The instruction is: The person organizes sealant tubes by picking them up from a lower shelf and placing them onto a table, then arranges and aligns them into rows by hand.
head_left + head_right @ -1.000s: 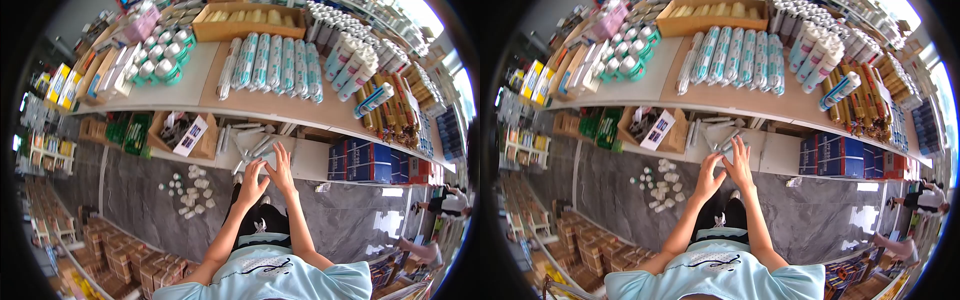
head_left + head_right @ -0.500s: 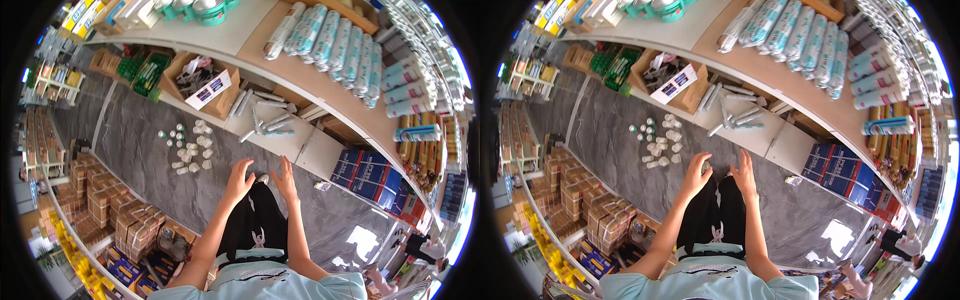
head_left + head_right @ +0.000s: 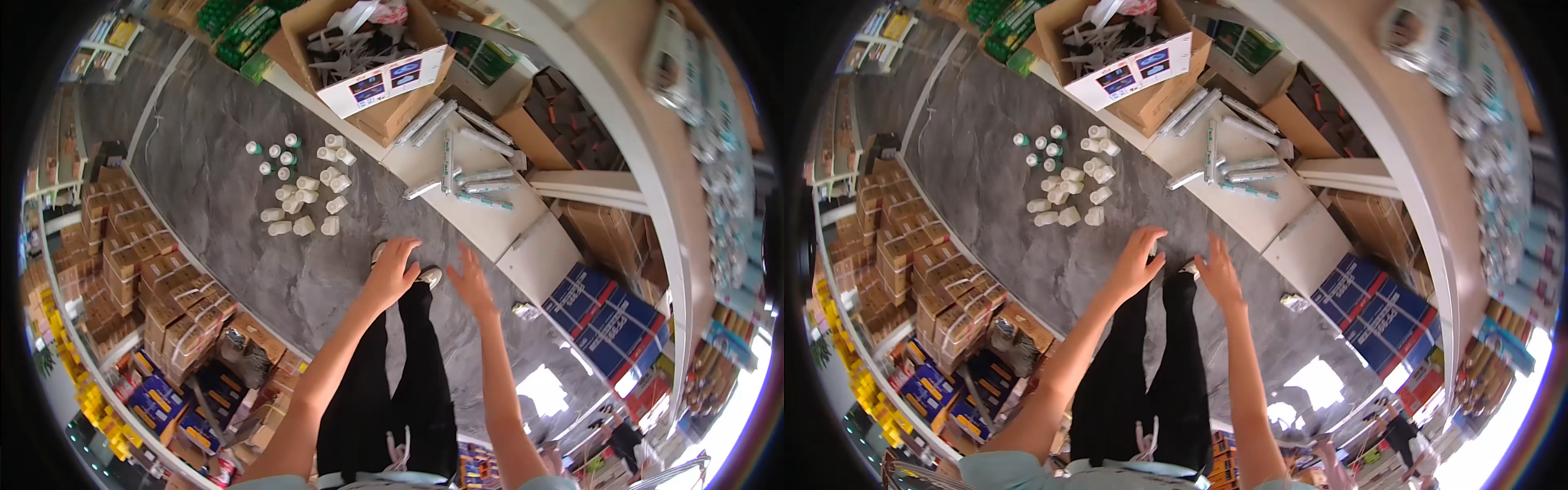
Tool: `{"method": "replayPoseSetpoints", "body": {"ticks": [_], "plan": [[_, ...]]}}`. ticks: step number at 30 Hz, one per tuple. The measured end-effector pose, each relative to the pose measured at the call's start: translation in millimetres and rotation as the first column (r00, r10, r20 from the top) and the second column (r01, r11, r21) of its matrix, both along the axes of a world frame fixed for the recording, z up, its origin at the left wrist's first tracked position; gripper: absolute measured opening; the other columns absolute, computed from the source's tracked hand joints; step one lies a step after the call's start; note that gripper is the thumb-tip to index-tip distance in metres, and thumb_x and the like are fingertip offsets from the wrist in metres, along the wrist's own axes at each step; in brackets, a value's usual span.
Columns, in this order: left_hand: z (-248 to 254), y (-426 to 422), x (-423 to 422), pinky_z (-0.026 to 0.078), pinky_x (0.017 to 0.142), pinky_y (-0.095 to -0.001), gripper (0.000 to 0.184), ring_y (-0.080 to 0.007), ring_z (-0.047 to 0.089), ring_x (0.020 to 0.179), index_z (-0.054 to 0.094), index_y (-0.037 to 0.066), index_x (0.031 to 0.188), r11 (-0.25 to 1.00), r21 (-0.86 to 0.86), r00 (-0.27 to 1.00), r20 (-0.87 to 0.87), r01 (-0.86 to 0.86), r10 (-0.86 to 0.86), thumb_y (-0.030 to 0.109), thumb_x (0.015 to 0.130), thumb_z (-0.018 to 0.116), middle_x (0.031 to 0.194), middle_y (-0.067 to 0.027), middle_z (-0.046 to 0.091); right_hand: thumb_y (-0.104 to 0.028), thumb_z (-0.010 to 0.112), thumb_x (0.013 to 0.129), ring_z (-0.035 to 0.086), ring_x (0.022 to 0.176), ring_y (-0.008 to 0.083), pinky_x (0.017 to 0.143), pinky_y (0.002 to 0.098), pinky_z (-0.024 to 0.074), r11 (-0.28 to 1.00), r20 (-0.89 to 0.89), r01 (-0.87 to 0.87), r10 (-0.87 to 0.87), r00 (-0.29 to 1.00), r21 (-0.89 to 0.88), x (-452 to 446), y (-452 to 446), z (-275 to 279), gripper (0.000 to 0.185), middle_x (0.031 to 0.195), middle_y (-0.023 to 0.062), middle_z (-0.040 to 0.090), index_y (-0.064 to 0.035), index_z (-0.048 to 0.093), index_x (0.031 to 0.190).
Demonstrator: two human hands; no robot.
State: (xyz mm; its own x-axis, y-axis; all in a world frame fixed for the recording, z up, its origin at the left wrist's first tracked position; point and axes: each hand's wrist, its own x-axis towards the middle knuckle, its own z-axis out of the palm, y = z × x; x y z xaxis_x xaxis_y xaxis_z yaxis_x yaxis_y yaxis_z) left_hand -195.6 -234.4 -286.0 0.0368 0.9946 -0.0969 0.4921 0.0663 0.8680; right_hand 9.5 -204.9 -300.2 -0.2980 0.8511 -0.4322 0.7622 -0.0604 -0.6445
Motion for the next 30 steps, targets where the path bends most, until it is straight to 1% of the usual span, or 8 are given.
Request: {"method": "replayPoseSetpoints", "body": {"ticks": [5,9,12,17,24,27,29,30], "plan": [[-103.1,-2.4,-17.5,0.041,0.093,-0.0421,0.036,-0.036,0.051,0.108,0.051,0.004,0.115,0.999,-0.022,0.999,-0.028,-0.032,0.031,0.004,0.08,0.059,0.111,-0.016,0.055,-0.019,0.057,0.089,0.051,0.11,0.0421,0.088,0.0456,0.0457,0.994,-0.064,0.023,-0.03,0.998,-0.102,-7.6,-6.3,-111.7,0.051,0.126,0.0237,0.048,-0.0005,0.039,0.133],[-135.0,21.8,-24.0,0.043,0.093,-0.0385,0.032,-0.0317,0.053,0.107,0.056,0.005,0.112,0.999,-0.005,0.997,0.066,-0.036,0.037,-0.003,0.081,0.057,0.113,-0.012,0.057,-0.019,0.057,0.089,0.056,0.106,0.0384,0.085,0.0423,0.0482,0.987,-0.079,0.078,-0.09,0.993,-0.138,-17.9,-10.3,-191.2,0.049,0.123,0.023,0.051,-0.0001,0.041,0.131],[-175.8,32.7,-17.3,0.044,0.092,-0.0379,0.03,-0.0308,0.054,0.106,0.057,0.005,0.11,0.999,-0.035,0.996,0.091,-0.018,0.021,-0.004,0.081,0.056,0.112,-0.0115,0.057,-0.014,0.059,0.088,0.062,0.1,0.0304,0.081,0.0384,0.0509,0.963,-0.163,0.139,-0.179,0.97,-0.23,-21.7,-2.3,-226.9,0.045,0.123,0.0224,0.054,-0.0005,0.043,0.127],[-261.8,49.2,-4.3,0.044,0.09,-0.0389,0.027,-0.0316,0.054,0.104,0.057,0.005,0.108,0.996,-0.074,0.995,0.085,0.051,-0.045,-0.001,0.082,0.055,0.107,-0.0126,0.057,-0.014,0.058,0.086,0.063,0.098,0.0293,0.079,0.0377,0.051,0.947,-0.116,0.161,-0.2,0.973,-0.277,-14.9,1.9,-301.2,0.043,0.119,0.0216,0.056,-0.0019,0.045,0.126],[-374.1,50.8,12.7,0.045,0.089,-0.0403,0.036,-0.034,0.052,0.107,0.051,0.005,0.116,0.973,-0.197,0.986,-0.088,0.119,-0.139,0.003,0.081,0.058,0.11,-0.0149,0.055,-0.016,0.06,0.085,0.065,0.089,0.0299,0.075,0.0374,0.0521,0.886,-0.119,0.288,-0.35,0.929,-0.363,-3.8,6.9,-420.0,0.043,0.105,0.0181,0.064,-0.0018,0.047,0.124],[-420.9,43.1,15.0,0.045,0.09,-0.0409,0.044,-0.0348,0.05,0.11,0.045,0.004,0.122,0.961,-0.252,0.948,-0.261,0.116,-0.183,0.007,0.081,0.061,0.117,-0.018,0.051,-0.019,0.06,0.086,0.066,0.086,0.0293,0.074,0.0363,0.052,0.905,-0.176,0.312,-0.37,0.912,-0.289,6.1,-0.1,-464.9,0.042,0.101,0.0162,0.066,-0.0021,0.048,0.122],[-448.0,48.8,14.5,0.043,0.093,-0.0424,0.053,-0.0347,0.049,0.114,0.039,0.001,0.127,0.931,-0.356,0.901,-0.376,0.077,-0.218,0.01,0.081,0.064,0.122,-0.021,0.046,-0.023,0.059,0.087,0.066,0.087,0.029,0.072,0.0349,0.0516,0.736,-0.14,0.452,-0.586,0.798,-0.504,0.8,17.4,-460.4,0.04,0.102,0.0165,0.066,-0.0024,0.05,0.12],[-466.6,49.3,12.5,0.046,0.092,-0.0421,0.056,-0.0344,0.049,0.115,0.037,-0.001,0.129,0.951,-0.303,0.887,-0.418,0.069,-0.197,0.01,0.082,0.064,0.124,-0.0225,0.043,-0.023,0.059,0.087,0.066,0.087,0.029,0.072,0.0349,0.0516,0.732,-0.134,0.456,-0.589,0.797,-0.506,0.4,23.2,-463.7,0.04,0.102,0.0165,0.066,-0.0024,0.05,0.12]]}}
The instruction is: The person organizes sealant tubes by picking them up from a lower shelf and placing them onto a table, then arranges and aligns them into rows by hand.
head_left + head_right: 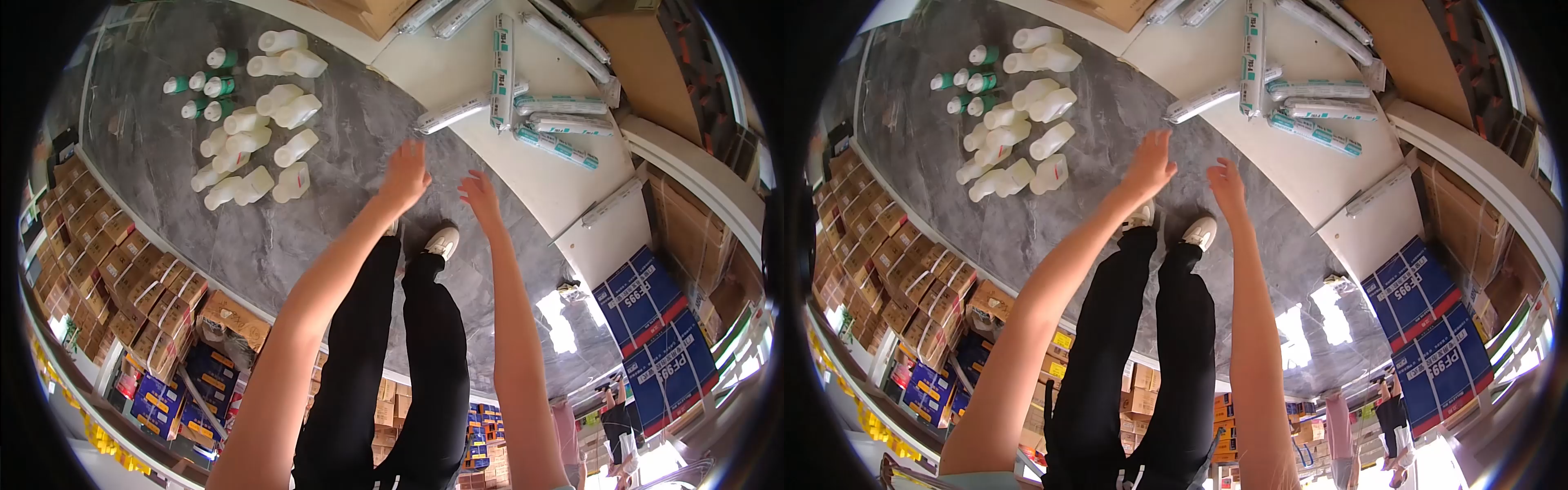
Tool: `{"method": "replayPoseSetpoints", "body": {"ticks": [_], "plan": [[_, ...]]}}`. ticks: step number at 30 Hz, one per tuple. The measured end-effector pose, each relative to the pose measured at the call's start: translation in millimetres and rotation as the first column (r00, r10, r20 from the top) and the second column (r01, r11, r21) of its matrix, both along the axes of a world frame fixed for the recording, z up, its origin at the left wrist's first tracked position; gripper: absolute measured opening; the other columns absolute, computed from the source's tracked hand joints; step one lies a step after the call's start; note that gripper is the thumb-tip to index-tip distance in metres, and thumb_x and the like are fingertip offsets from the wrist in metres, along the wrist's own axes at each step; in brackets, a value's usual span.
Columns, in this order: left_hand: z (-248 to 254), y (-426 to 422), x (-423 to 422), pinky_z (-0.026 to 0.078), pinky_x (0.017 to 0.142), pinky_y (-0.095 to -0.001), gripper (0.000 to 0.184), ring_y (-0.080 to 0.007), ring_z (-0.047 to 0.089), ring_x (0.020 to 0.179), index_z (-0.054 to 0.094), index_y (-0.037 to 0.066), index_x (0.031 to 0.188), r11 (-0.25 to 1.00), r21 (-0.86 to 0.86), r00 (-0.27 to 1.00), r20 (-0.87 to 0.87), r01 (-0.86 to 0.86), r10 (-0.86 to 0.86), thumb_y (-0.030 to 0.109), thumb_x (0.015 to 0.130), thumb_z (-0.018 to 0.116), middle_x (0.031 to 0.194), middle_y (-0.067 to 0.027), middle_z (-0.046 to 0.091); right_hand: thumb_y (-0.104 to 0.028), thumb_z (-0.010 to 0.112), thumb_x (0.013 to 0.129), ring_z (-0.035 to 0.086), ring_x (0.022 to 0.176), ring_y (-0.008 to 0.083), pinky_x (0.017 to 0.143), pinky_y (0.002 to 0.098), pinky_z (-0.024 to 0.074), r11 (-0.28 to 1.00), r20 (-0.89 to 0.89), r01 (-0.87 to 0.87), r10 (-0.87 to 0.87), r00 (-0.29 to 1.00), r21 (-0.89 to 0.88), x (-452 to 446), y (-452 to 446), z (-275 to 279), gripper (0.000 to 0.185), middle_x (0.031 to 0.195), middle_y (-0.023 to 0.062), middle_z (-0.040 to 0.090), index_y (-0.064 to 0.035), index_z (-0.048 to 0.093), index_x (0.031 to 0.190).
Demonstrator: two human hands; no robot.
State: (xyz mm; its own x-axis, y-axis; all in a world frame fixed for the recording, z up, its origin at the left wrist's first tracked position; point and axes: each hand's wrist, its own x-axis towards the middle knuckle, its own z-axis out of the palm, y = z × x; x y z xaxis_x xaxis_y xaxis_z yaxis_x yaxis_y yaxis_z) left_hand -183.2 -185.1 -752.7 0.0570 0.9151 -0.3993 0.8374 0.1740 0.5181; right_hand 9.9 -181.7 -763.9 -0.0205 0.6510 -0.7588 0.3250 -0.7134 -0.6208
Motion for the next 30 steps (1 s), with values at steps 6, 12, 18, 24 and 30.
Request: {"method": "replayPoseSetpoints", "body": {"ticks": [6,12,18,24,30], "plan": [[-33.5,47.2,-11.4,0.052,0.082,-0.0406,0.049,-0.0364,0.055,0.104,0.043,0.0,0.121,0.997,0.061,0.997,0.063,0.038,-0.041,0.008,0.079,0.067,0.114,-0.0218,0.048,-0.027,0.052,0.092,0.062,0.096,0.0183,0.078,0.0304,0.0507,0.924,0.21,-0.379,0.364,0.908,0.038,-20.8,32.9,-35.2,0.041,0.109,0.0116,0.063,-0.0019,0.05,0.125],[-59.0,76.0,0.6,0.053,0.081,-0.0409,0.047,-0.0371,0.056,0.1,0.045,-0.001,0.113,0.999,0.022,0.999,0.005,0.043,-0.043,0.01,0.075,0.072,0.109,-0.02,0.05,-0.035,0.047,0.093,0.059,0.103,0.04,0.088,0.0427,0.0456,0.988,0.05,-0.06,0.053,0.997,0.14,-60.6,51.4,-61.0,0.043,0.11,0.0225,0.062,0.0002,0.052,0.117],[-68.2,73.1,-9.1,0.05,0.072,-0.0398,0.047,-0.0351,0.059,0.09,0.053,-0.002,0.11,0.998,0.057,0.98,0.197,-0.017,0.005,0.022,0.074,0.073,0.096,-0.02,0.058,-0.034,0.045,0.095,0.056,0.105,0.043,0.088,0.0455,0.0453,0.957,0.132,-0.262,0.246,0.96,0.123,-71.8,32.2,-42.3,0.045,0.113,0.0288,0.058,0.0039,0.05,0.118],[6.4,52.1,-7.0,0.043,0.056,-0.0358,0.029,-0.0213,0.058,0.061,0.062,-0.004,0.079,0.969,-0.157,0.863,0.444,-0.19,0.241,0.023,0.072,0.072,0.066,-0.0131,0.058,-0.046,0.045,0.093,0.059,0.103,0.0389,0.092,0.0436,0.0435,0.96,0.297,-0.195,0.13,0.946,0.2,-55.7,14.3,-6.7,0.061,0.111,0.0224,0.06,0.0027,0.037,0.13],[67.0,-3.7,-25.9,0.04,0.046,-0.0281,0.029,-0.0098,0.053,0.052,0.065,-0.002,0.076,0.814,-0.469,0.692,0.46,-0.343,0.557,0.026,0.078,0.069,0.057,-0.0037,0.054,-0.06,0.05,0.087,0.051,0.114,0.0314,0.096,0.0529,0.0407,0.714,-0.012,0.54,-0.608,0.794,-0.446,-57.8,16.8,44.8,0.076,0.128,0.0193,0.047,0.002,0.037,0.131]]}}
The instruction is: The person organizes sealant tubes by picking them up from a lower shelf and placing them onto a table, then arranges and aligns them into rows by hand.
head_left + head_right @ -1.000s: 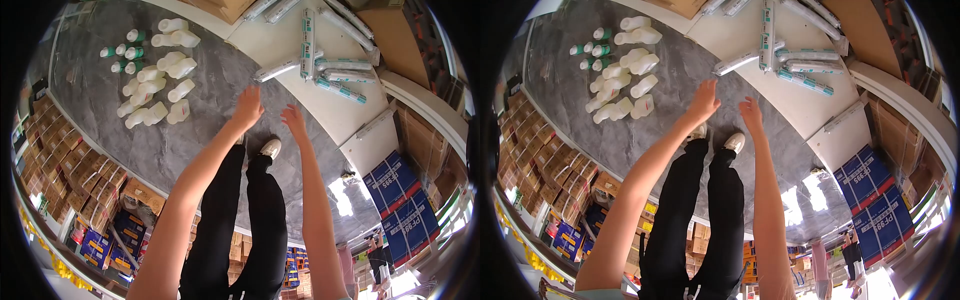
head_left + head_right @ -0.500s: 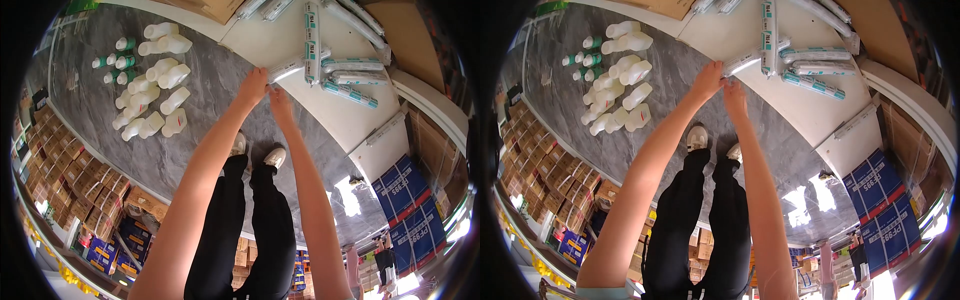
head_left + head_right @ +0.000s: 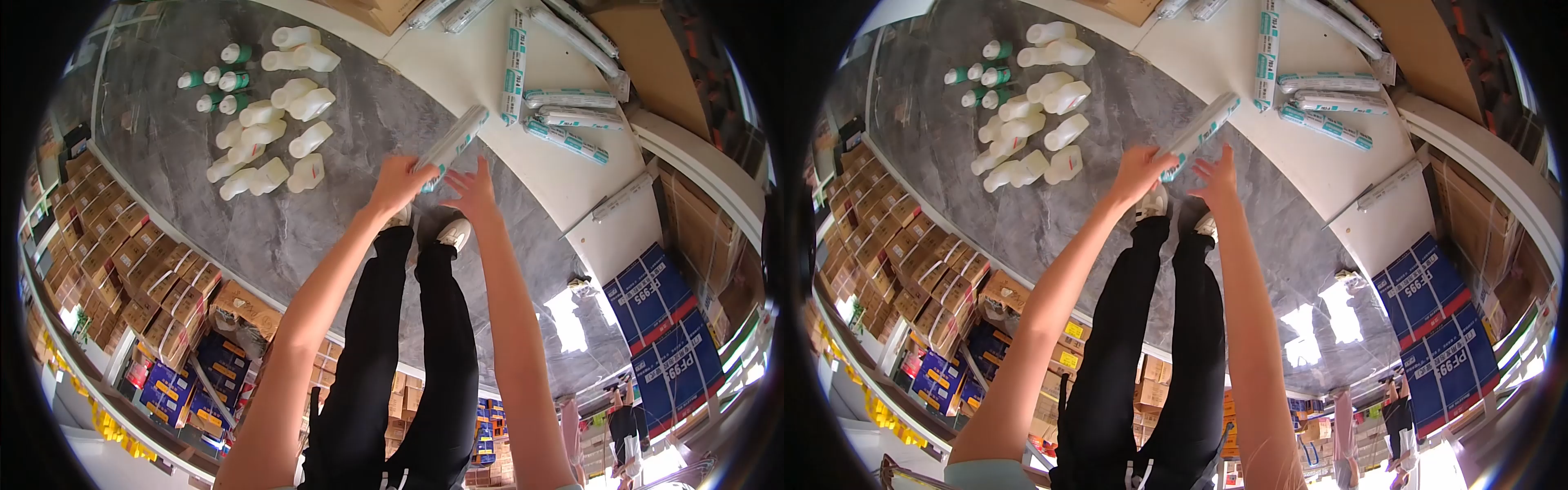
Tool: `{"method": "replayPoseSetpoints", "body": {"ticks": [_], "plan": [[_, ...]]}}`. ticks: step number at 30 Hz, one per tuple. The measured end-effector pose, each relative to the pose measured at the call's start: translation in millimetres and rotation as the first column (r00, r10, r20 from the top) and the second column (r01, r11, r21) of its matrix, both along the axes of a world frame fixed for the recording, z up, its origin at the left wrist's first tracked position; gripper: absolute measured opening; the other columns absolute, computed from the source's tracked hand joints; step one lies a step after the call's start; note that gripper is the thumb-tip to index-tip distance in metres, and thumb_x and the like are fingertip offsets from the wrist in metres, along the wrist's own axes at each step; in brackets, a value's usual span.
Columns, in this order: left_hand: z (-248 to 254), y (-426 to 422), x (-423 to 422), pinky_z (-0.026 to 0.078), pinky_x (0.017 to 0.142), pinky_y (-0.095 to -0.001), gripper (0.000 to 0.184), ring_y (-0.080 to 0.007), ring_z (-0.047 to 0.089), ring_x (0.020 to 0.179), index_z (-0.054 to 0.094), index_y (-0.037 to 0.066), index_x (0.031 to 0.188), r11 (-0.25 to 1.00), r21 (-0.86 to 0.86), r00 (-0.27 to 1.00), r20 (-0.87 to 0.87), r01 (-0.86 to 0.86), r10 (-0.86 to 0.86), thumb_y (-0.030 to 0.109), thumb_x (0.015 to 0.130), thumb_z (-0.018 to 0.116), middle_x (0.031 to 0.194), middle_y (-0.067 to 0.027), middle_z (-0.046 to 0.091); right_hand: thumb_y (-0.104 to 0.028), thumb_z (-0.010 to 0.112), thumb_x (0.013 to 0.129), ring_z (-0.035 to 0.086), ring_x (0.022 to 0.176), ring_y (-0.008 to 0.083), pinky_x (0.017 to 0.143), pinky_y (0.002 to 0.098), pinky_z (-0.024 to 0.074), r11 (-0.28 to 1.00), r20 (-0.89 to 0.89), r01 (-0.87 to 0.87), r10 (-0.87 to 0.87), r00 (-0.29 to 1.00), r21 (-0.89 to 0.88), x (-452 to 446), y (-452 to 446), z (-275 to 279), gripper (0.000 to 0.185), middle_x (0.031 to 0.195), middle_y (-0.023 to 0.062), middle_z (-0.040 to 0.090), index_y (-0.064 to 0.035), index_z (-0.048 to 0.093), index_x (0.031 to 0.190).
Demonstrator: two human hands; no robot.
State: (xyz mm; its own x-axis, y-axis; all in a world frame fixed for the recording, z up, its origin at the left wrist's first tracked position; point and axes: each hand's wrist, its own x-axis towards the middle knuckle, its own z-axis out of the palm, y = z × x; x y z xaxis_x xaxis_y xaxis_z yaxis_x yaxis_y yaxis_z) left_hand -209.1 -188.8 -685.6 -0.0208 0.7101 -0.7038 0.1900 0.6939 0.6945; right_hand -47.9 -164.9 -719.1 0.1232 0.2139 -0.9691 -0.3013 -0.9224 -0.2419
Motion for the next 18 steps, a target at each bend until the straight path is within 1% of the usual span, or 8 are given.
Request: {"method": "replayPoseSetpoints", "body": {"ticks": [2,3,5,6,10,14,17,18], "plan": [[26.7,-26.3,-9.5,0.039,0.043,-0.0237,0.03,-0.0068,0.052,0.049,0.066,0.0,0.076,0.989,-0.147,0.993,0.119,-0.011,0.029,0.029,0.082,0.067,0.059,-0.0015,0.056,-0.06,0.054,0.084,0.038,0.129,0.0337,0.101,0.0569,0.0344,0.96,-0.214,0.171,-0.22,0.952,-0.223,-5.2,-2.2,18.9,0.098,0.126,0.0207,0.048,0.007,0.014,0.143],[41.0,-39.0,-12.6,0.039,0.042,-0.0218,0.031,-0.0055,0.051,0.048,0.066,0.001,0.077,0.988,-0.155,0.988,0.152,0.021,0.003,0.03,0.084,0.066,0.06,-0.0008,0.056,-0.06,0.054,0.084,0.038,0.129,0.0337,0.101,0.0569,0.0344,0.96,-0.222,0.171,-0.22,0.95,-0.221,-8.7,-4.1,25.7,0.098,0.126,0.0207,0.048,0.007,0.014,0.143],[64.3,-65.6,-21.3,0.041,0.043,-0.0224,0.027,-0.0059,0.051,0.049,0.067,0.0,0.084,0.98,-0.193,0.986,0.165,0.045,-0.013,0.027,0.085,0.065,0.063,-0.0008,0.058,-0.058,0.058,0.083,0.048,0.118,0.0307,0.096,0.0562,0.041,0.951,-0.317,0.214,-0.279,0.907,-0.225,-14.3,-12.8,30.8,0.078,0.126,0.0195,0.047,0.0043,0.042,0.126],[85.1,-72.0,-24.5,0.041,0.044,-0.0224,0.027,-0.0057,0.051,0.05,0.067,-0.001,0.086,0.98,-0.187,0.989,0.14,0.062,-0.036,0.026,0.084,0.065,0.064,-0.001,0.058,-0.045,0.067,0.082,0.053,0.11,0.0363,0.096,0.0495,0.0433,0.935,-0.372,0.261,-0.337,0.865,-0.241,-12.4,-21.7,24.7,0.08,0.119,0.0217,0.05,0.0052,0.032,0.133],[154.9,-90.2,-34.4,0.042,0.051,-0.0232,0.028,-0.0053,0.051,0.062,0.066,-0.005,0.094,0.989,-0.121,0.991,0.106,0.089,-0.077,0.021,0.083,0.066,0.07,-0.0014,0.058,-0.032,0.07,0.081,0.059,0.099,0.0297,0.088,0.0461,0.0488,0.965,-0.405,0.247,-0.259,0.877,-0.082,-21.3,-40.9,78.4,0.063,0.103,0.0162,0.06,-0.0035,0.039,0.127],[205.8,-103.3,-41.8,0.044,0.062,-0.0242,0.032,-0.0077,0.053,0.071,0.064,-0.007,0.098,0.994,-0.091,0.99,0.134,0.056,-0.043,0.021,0.082,0.068,0.079,-0.0038,0.06,-0.032,0.07,0.082,0.06,0.097,0.0279,0.087,0.0441,0.0496,0.974,-0.467,0.218,-0.218,0.857,-0.054,-27.1,-40.8,134.6,0.059,0.102,0.0149,0.061,-0.0031,0.041,0.125],[255.0,-97.9,-41.2,0.041,0.056,-0.0266,0.026,-0.0076,0.049,0.066,0.062,-0.005,0.082,0.998,0.068,0.999,0.038,-0.007,0.004,0.02,0.08,0.068,0.07,-0.0041,0.056,-0.031,0.07,0.082,0.061,0.095,0.0272,0.086,0.0416,0.0503,0.976,-0.465,0.216,-0.205,0.861,-0.032,-33.3,-30.8,183.4,0.057,0.102,0.0146,0.061,-0.0022,0.043,0.122],[265.4,-100.5,-43.1,0.042,0.059,-0.0271,0.026,-0.0089,0.053,0.069,0.064,-0.005,0.088,0.998,0.062,0.997,0.069,-0.028,0.023,0.019,0.08,0.068,0.076,-0.0067,0.061,-0.03,0.071,0.082,0.062,0.095,0.0269,0.086,0.0405,0.0506,0.982,-0.46,0.189,-0.172,0.871,-0.009,-34.9,-23.5,205.1,0.057,0.103,0.0148,0.061,-0.0019,0.043,0.123]]}}
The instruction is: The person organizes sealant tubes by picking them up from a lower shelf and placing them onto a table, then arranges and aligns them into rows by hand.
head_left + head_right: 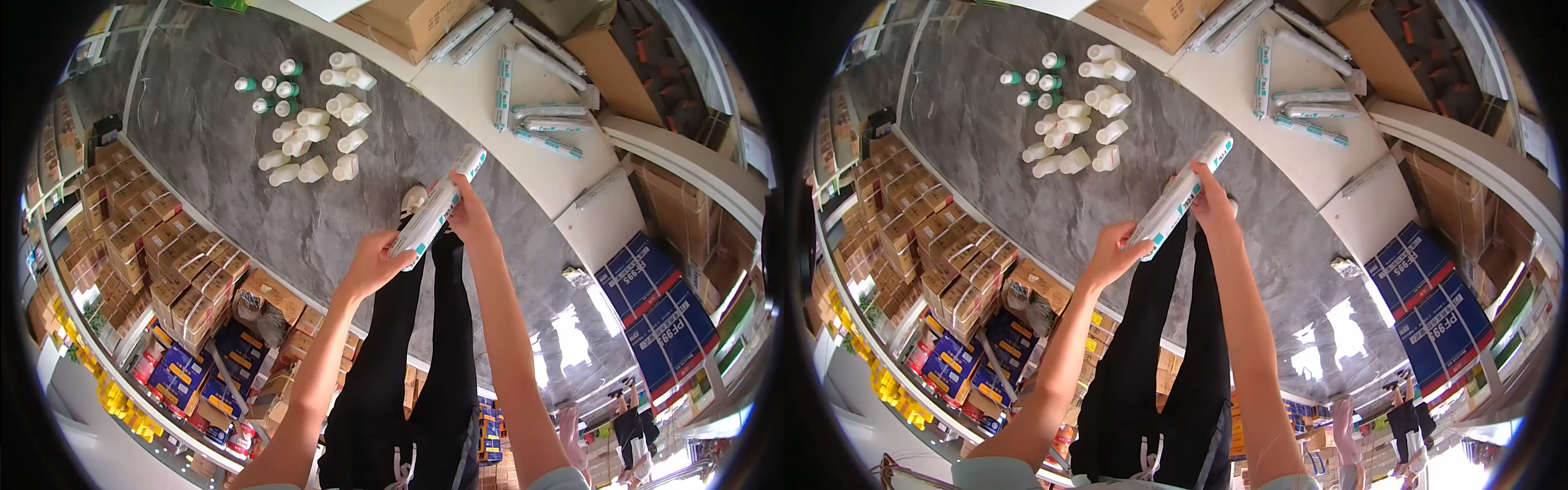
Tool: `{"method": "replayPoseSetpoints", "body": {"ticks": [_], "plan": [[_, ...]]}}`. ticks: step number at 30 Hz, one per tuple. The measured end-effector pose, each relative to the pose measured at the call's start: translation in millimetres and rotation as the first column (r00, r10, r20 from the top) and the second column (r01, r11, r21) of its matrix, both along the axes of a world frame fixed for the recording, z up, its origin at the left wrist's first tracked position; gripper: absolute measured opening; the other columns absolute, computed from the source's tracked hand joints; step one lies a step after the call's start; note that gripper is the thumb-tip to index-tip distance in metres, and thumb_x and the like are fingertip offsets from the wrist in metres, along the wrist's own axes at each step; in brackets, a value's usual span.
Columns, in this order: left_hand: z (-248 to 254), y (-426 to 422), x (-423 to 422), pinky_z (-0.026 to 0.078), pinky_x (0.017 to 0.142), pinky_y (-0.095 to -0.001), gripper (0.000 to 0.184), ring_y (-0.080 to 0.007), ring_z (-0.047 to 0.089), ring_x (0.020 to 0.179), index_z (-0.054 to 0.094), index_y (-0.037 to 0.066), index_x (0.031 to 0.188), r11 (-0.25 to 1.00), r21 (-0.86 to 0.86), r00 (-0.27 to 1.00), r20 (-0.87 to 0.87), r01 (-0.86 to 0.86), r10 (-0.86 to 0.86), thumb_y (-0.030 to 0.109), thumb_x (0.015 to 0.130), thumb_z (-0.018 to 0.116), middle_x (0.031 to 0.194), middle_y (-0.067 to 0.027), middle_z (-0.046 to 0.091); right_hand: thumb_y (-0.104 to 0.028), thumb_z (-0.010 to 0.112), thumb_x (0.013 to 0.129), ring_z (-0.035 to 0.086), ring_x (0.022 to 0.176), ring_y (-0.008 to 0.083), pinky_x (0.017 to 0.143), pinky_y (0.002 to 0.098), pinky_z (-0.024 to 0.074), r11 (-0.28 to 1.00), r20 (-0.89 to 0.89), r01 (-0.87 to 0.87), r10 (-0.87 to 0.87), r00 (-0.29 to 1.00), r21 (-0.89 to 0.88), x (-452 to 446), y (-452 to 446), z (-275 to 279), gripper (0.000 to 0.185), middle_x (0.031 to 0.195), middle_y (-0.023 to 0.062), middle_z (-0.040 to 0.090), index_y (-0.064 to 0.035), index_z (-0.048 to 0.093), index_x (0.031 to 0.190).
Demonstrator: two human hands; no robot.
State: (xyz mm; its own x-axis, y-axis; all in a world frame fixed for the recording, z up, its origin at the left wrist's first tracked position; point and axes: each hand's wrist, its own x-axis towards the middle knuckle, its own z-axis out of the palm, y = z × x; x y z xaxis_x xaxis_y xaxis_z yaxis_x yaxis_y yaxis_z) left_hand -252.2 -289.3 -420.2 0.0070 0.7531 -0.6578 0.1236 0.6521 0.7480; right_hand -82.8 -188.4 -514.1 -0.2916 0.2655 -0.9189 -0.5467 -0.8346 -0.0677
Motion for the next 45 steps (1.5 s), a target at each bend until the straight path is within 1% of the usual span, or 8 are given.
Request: {"method": "replayPoseSetpoints", "body": {"ticks": [6,12,19,24,30,33,39,45], "plan": [[93.0,6.0,9.8,0.048,0.067,-0.0284,0.027,-0.011,0.061,0.077,0.064,-0.004,0.099,0.992,0.12,0.999,-0.009,-0.041,0.043,0.016,0.082,0.067,0.083,-0.0075,0.066,-0.03,0.068,0.082,0.065,0.084,0.0238,0.078,0.0356,0.0522,0.945,0.254,-0.171,0.099,0.962,0.28,2.6,18.8,107.3,0.046,0.092,0.0154,0.065,0.008,0.058,0.106],[189.7,-18.6,16.8,0.046,0.062,-0.025,0.021,-0.0077,0.056,0.07,0.061,-0.003,0.093,0.976,0.215,0.998,0.066,-0.02,0.006,0.015,0.082,0.066,0.075,-0.0037,0.058,-0.032,0.067,0.084,0.066,0.084,0.0222,0.075,0.0336,0.053,0.876,0.427,-0.333,0.167,0.889,0.35,10.6,2.1,221.7,0.046,0.093,0.0153,0.066,0.0069,0.057,0.105],[273.7,-47.7,17.7,0.049,0.07,-0.026,0.028,-0.0097,0.059,0.08,0.06,-0.003,0.105,0.986,0.163,0.981,0.194,-0.044,0.011,0.016,0.085,0.064,0.088,-0.0055,0.061,-0.028,0.065,0.084,0.066,0.083,0.0221,0.074,0.0343,0.052,0.845,0.374,-0.261,0.079,0.924,0.467,14.3,-15.8,345.6,0.044,0.093,0.0151,0.066,0.0073,0.055,0.109],[317.1,-49.7,8.2,0.051,0.071,-0.0275,0.047,-0.0114,0.06,0.08,0.048,-0.001,0.128,0.983,0.181,0.955,0.297,-0.038,-0.018,0.017,0.087,0.063,0.099,-0.0073,0.061,-0.022,0.069,0.081,0.061,0.076,0.0156,0.07,0.0285,0.0471,0.834,0.429,-0.11,-0.161,0.889,0.541,3.9,-29.7,405.5,0.031,0.085,0.0085,0.064,0.0041,0.061,0.097],[378.8,-16.4,-8.8,0.05,0.069,-0.0257,0.05,-0.0091,0.057,0.081,0.049,0.0,0.129,0.941,0.297,0.971,0.121,0.163,-0.206,0.014,0.084,0.068,0.104,-0.008,0.061,-0.02,0.071,0.08,0.057,0.07,0.0128,0.067,0.0272,0.044,0.701,0.425,-0.047,-0.377,0.823,0.712,3.0,-20.2,472.0,0.027,0.08,0.0052,0.065,0.0029,0.063,0.092],[397.2,-0.9,-8.3,0.05,0.076,-0.0272,0.049,-0.0109,0.057,0.092,0.05,0.0,0.127,0.913,0.379,0.965,0.141,0.153,-0.22,0.014,0.084,0.068,0.107,-0.0079,0.061,-0.019,0.064,0.084,0.064,0.076,0.0189,0.072,0.0311,0.0489,0.616,0.44,-0.137,-0.372,0.817,0.776,6.1,-9.7,515.8,0.027,0.086,0.0108,0.066,0.0045,0.061,0.097],[426.6,17.7,6.7,0.049,0.079,-0.0271,0.059,-0.0109,0.059,0.093,0.052,0.002,0.125,0.743,0.652,0.971,0.038,0.155,-0.236,0.016,0.073,0.079,0.108,-0.0096,0.064,-0.02,0.07,0.082,0.059,0.073,0.0113,0.067,0.0255,0.0446,0.513,0.298,-0.008,-0.485,0.822,0.858,15.1,-8.4,560.1,0.026,0.08,0.0058,0.066,0.0022,0.064,0.094],[447.4,45.3,43.2,0.049,0.08,-0.0288,0.055,-0.0154,0.063,0.089,0.056,-0.002,0.119,0.572,0.802,0.985,-0.144,0.171,-0.094,0.016,0.072,0.078,0.1,-0.0111,0.067,-0.027,0.072,0.083,0.046,0.067,0.004,0.059,0.0218,0.0363,0.477,0.489,-0.234,-0.527,0.695,0.847,48.6,1.4,603.4,0.028,0.073,-0.0034,0.057,-0.0016,0.064,0.09]]}}
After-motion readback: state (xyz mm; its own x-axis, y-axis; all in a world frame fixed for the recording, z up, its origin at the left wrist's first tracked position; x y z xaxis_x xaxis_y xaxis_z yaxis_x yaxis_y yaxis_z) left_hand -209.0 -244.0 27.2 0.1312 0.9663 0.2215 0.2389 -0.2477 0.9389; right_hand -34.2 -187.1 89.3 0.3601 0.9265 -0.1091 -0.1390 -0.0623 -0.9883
